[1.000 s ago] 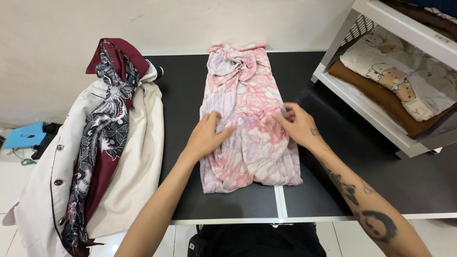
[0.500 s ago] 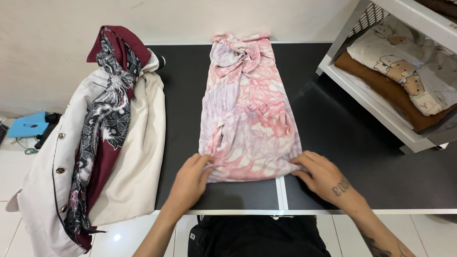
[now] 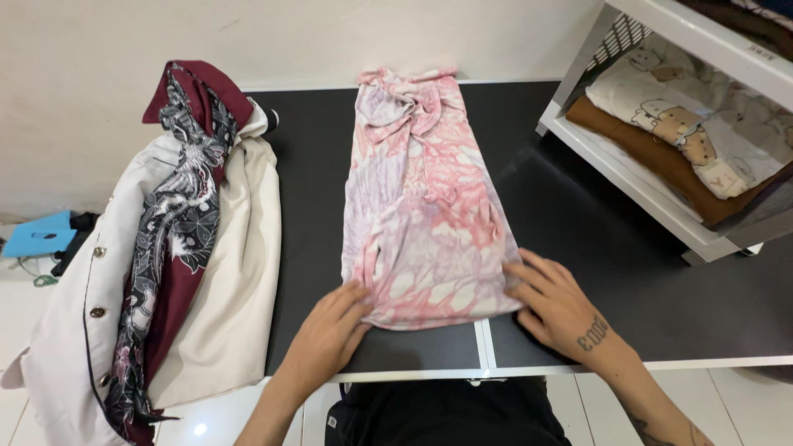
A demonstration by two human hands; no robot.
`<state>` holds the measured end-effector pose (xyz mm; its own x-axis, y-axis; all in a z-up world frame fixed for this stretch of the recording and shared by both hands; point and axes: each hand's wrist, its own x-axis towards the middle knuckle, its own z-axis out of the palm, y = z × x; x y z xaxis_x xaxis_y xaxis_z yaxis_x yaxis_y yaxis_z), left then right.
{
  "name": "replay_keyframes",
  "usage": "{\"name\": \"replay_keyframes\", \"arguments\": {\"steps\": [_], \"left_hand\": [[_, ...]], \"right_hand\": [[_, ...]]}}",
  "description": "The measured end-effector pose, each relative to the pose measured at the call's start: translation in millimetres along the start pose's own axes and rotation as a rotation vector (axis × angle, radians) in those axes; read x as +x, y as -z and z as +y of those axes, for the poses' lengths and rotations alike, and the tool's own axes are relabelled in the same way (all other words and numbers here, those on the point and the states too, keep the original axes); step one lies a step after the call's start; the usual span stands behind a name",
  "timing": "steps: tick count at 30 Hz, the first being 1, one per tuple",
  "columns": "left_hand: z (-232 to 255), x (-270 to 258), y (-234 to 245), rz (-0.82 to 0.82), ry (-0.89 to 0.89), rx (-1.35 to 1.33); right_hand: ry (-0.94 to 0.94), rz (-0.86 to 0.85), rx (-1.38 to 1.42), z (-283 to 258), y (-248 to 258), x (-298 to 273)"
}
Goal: The person folds several garments on a black table and places them on a white shelving unit. They fold a white shirt with bear prints, a pink patterned cloth, and a tie-dye shirt, then stack them on the shelf.
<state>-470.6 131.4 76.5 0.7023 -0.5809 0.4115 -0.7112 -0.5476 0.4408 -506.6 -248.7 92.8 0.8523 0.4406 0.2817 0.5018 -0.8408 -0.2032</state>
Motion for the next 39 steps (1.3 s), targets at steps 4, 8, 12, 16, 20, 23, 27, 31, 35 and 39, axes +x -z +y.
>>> {"name": "replay_keyframes", "arguments": {"steps": [4,8,12,16,20,23,27,31,35,39], "left_hand": [[15,-24,1,0.026,-0.035,-0.068],[25,-39,7,0.08,-0.065,-0.233],[15,-2,5,0.168,0.253,-0.359],[-24,79,6,0.241,0.235,-0.285],[-65,128,-4,0.247,0.35,-0.262],[-87,139,-23,0.232,0.311,-0.148],[-101,141,-35,0.32,0.201,-0.011],[-112,126,-35,0.139,0.503,-0.216],[-114,127,-35,0.232,0.473,-0.445],[-108,131,-37,0.179,0.563,-0.466]], "right_hand": [[-0.008,0.018,0.17,-10,5,-22],[-0.072,0.147,0.465,-12,20,-52],[-0.373,0.231,0.62,9,23,-21],[-0.464,0.301,0.699,43,9,56],[-0.443,0.282,0.632,69,-9,105],[-0.575,0.167,0.609,84,-23,119],[-0.623,0.145,0.503,93,-34,120],[-0.498,0.154,0.915,103,-35,105],[-0.585,0.199,1.226,107,-36,111],[-0.659,0.048,0.831,100,-42,122]]}}
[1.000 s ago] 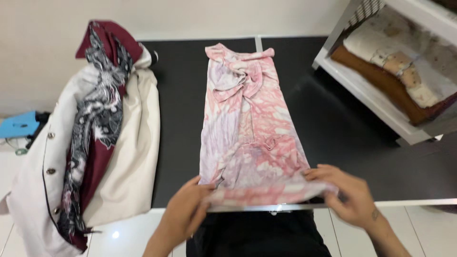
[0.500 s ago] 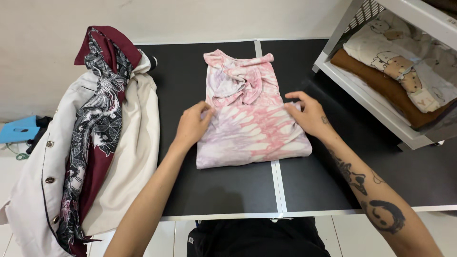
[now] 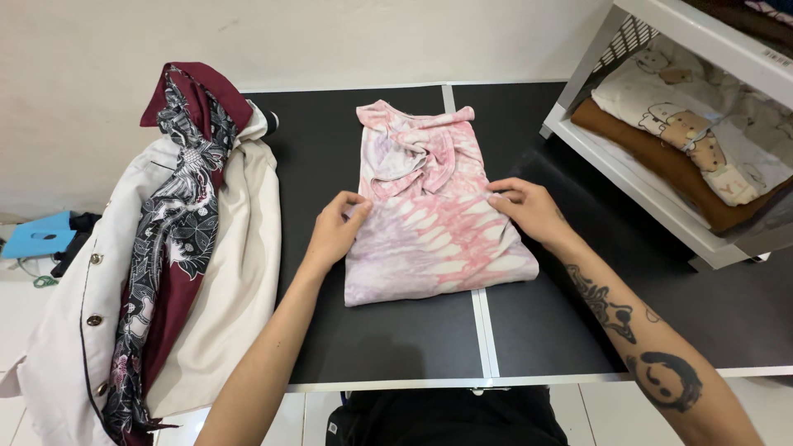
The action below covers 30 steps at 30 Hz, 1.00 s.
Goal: The person folds several garments on a black table and places them on a white shelving unit. They fold a white shirt with bear prints, a pink patterned cloth, and a tie-dye shirt, then stack them on the shelf.
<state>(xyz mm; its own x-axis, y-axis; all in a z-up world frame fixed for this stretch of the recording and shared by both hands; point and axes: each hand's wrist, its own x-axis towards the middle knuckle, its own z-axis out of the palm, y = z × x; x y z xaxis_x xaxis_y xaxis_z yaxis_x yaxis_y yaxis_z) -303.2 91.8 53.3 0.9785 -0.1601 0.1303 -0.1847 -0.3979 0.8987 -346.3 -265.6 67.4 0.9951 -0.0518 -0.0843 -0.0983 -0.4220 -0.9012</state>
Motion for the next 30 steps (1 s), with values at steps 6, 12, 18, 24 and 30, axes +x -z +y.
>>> {"name": "replay_keyframes", "arguments": {"steps": [6,12,18,24,30], "left_hand": [[-11,-7,3,-0.235,0.102,-0.561],[-12,-10,-7,-0.073,-0.147,-0.135],[27,-49,3,-0.07,-0.234,0.26],[54,-103,27,-0.442,-0.118,0.259],[39,-119,17,-0.335,-0.337,0.345]], "right_hand": [[-0.09,-0.183,0.644,3,0,0],[0.263,0.136,-0.11,-7,-9,-8],[0.328,0.141,-0.261,-25,12,-47],[0.443,-0.308,-0.454,-25,16,-101],[0.541,-0.113,-0.711,-15,-7,-116]]}}
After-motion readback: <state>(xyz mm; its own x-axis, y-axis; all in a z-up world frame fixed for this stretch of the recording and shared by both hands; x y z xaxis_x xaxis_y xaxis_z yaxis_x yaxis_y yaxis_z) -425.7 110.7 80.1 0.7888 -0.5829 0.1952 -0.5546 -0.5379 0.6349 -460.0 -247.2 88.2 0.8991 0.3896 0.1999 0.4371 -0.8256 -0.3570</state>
